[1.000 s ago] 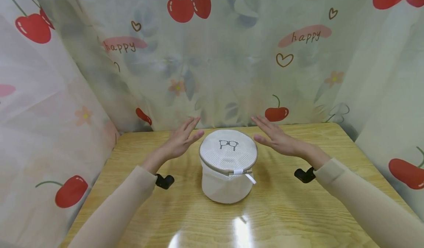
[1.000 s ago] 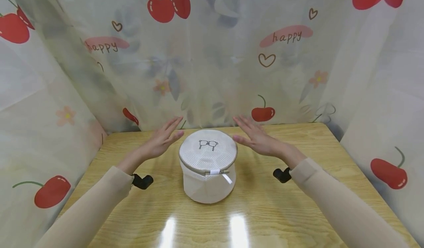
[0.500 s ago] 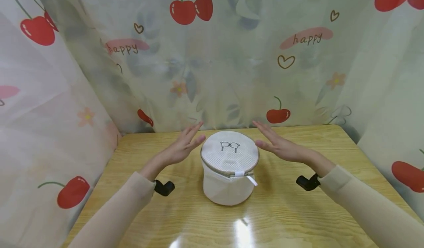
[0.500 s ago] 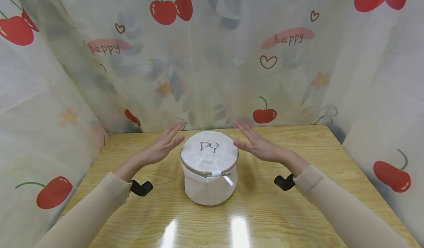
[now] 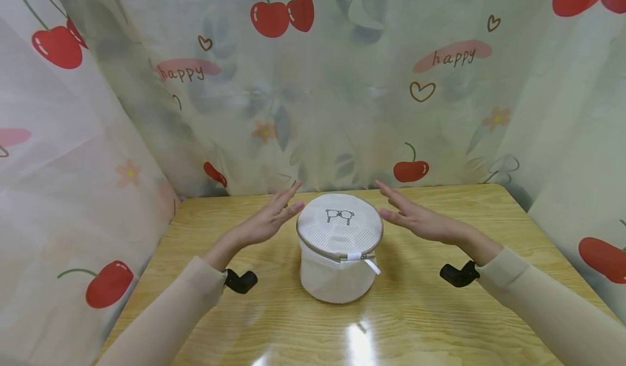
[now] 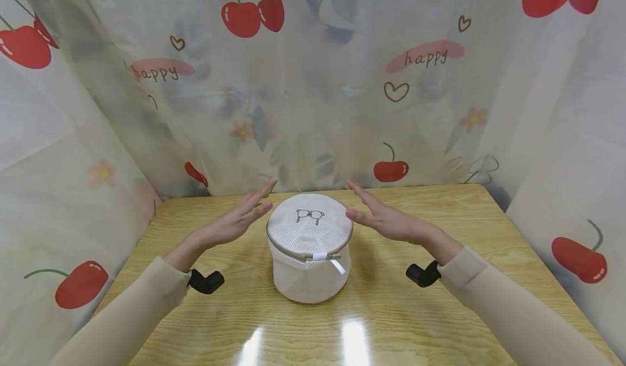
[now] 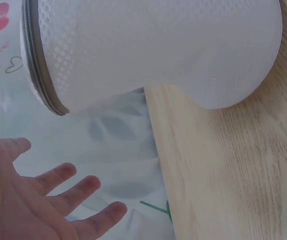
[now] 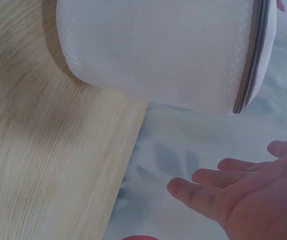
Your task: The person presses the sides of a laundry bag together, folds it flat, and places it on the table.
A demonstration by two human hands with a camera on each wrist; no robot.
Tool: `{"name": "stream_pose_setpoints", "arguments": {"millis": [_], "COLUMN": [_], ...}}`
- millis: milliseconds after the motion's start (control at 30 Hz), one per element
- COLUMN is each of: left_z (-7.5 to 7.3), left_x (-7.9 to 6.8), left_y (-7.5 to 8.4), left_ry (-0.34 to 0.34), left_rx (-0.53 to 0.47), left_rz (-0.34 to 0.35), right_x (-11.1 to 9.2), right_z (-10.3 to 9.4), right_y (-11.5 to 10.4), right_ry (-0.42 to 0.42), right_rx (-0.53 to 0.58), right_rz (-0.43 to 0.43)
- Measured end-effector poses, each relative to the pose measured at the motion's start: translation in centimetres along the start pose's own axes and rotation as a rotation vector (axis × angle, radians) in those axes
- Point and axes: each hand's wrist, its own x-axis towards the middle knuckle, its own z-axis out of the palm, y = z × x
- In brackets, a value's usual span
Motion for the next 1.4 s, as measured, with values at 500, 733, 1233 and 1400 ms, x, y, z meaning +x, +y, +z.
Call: {"name": "stream_pose_setpoints", "arguments": {"millis": [500,733,1233,1400], "left_z": [0.0,0.5,1.9,2.7], "left_x": [-1.0,-1.6,-2.2,-2.2], "left_y": [0.7,1.1,1.6,1.5], "left_ry": [-0.075,-0.101,-0.139,-0.135], "left_rx": [-0.176,-0.237,-0.374,-0.432], "left_rz": [-0.136,-0.189,-0.231,-0.202], "right_x": [-0.3,-0.6,-0.7,-0.4], "right_z": [0.1,0.2,1.5,2.3], "right_y": [-0.6,-0.9,-0.9,-0.6], "right_ry": [-0.074,-0.109,-0.12,-0.136], "right_rx": [0.117,0.182,0.259,0.293], "right_rz": [0.07,0.093,0.133,0.106]}}
